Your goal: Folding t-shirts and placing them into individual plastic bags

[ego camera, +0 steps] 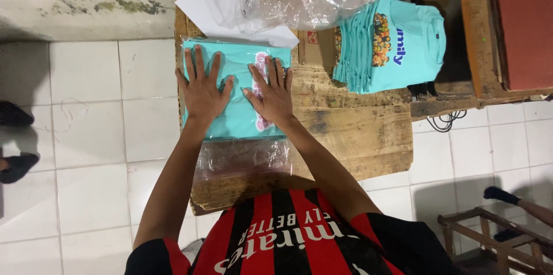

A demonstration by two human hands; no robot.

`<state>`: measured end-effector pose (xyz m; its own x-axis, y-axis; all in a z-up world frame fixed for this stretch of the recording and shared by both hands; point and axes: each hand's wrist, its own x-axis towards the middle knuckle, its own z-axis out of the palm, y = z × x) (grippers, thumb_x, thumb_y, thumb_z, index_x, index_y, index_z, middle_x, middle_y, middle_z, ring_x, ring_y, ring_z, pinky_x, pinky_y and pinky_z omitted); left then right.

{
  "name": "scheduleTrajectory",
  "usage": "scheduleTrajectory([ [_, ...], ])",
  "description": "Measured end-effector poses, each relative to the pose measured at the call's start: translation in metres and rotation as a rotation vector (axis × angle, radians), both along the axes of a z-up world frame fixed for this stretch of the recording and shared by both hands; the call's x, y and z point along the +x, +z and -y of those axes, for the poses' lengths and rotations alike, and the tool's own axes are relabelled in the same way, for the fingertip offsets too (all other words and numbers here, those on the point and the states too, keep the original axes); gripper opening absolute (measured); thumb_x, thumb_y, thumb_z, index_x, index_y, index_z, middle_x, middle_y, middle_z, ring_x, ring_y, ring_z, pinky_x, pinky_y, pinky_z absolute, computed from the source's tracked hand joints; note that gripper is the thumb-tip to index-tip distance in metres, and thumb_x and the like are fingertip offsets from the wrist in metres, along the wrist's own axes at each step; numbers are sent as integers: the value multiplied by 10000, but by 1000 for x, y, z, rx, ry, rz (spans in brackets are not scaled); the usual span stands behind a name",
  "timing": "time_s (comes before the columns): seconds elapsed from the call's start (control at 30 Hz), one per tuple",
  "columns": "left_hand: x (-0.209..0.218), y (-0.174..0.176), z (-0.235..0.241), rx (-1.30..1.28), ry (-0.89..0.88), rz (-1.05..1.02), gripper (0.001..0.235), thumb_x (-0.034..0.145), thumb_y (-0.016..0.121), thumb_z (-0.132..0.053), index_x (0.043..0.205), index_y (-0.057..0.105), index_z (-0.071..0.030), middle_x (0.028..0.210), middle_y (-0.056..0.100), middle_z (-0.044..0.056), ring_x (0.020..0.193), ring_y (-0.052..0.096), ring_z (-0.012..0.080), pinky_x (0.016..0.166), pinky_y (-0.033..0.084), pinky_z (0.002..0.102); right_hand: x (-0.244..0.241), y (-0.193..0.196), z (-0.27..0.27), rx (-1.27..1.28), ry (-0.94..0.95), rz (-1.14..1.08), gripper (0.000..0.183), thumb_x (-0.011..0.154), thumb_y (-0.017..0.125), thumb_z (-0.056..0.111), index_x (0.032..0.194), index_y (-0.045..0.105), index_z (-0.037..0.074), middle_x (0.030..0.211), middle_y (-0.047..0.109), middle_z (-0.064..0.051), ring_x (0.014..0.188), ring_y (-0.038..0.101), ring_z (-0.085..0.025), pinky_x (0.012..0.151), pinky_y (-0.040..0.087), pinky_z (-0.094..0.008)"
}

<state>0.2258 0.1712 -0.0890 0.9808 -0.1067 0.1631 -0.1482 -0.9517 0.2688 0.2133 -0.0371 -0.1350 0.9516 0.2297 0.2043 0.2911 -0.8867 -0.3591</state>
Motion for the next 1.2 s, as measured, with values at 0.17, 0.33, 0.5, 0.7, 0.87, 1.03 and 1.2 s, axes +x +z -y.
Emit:
scheduleTrajectory([
  [0.17,1,1,-1,1,-9,-25,689,1045,409,-613,1593,434,-197,1692,130,226,1559,-8,422,1125,212,753,4,-15,5,10,29,90,688,1057,449,649,1653,293,341,1720,162,-173,1595,115,-391,1230,25,-632],
  [0.33,-9,19,-7,-82,-41,133,716,1042,482,-597,1563,496,-106,1659,192,288,1543,47,455,1138,122,734,-6,5,19,82,78,111,648,1114,377,591,1667,286,265,1728,66,-197,1597,16,-397,1228,3,-631],
  [0.5,-55,42,-3,-112,-102,221,688,1036,566,-541,1520,560,-51,1637,262,298,1522,122,491,1151,120,706,-55,36,22,249,130,5,641,1137,350,560,1680,254,232,1744,-54,-161,1602,-80,-369,1235,-8,-637],
  [0.7,-65,19,-8,-29,-132,83,741,1067,388,-645,1586,485,-126,1682,223,275,1559,43,457,1151,-33,722,-60,27,10,-49,137,-38,719,1082,326,665,1678,202,284,1734,35,-198,1599,-20,-411,1228,-12,-671],
  [0.87,-65,15,-10,-7,-104,-44,770,1055,313,-691,1618,413,-175,1700,170,244,1564,-5,431,1172,-2,711,-61,16,6,-74,123,-28,732,1073,313,681,1678,194,287,1737,29,-193,1605,3,-411,1238,-35,-660],
  [1.03,-63,18,-8,-6,-105,-88,780,1046,297,-693,1625,383,-178,1702,127,248,1561,-28,434,1171,13,721,-58,12,8,-72,127,18,724,1075,327,675,1674,204,288,1731,58,-203,1602,22,-418,1240,-26,-656],
  [1.2,-63,8,-11,0,-143,33,766,1061,345,-668,1606,425,-136,1670,177,291,1542,34,474,1127,69,746,-67,14,22,-4,205,58,692,1097,331,635,1681,216,282,1734,52,-198,1600,20,-416,1233,2,-653],
])
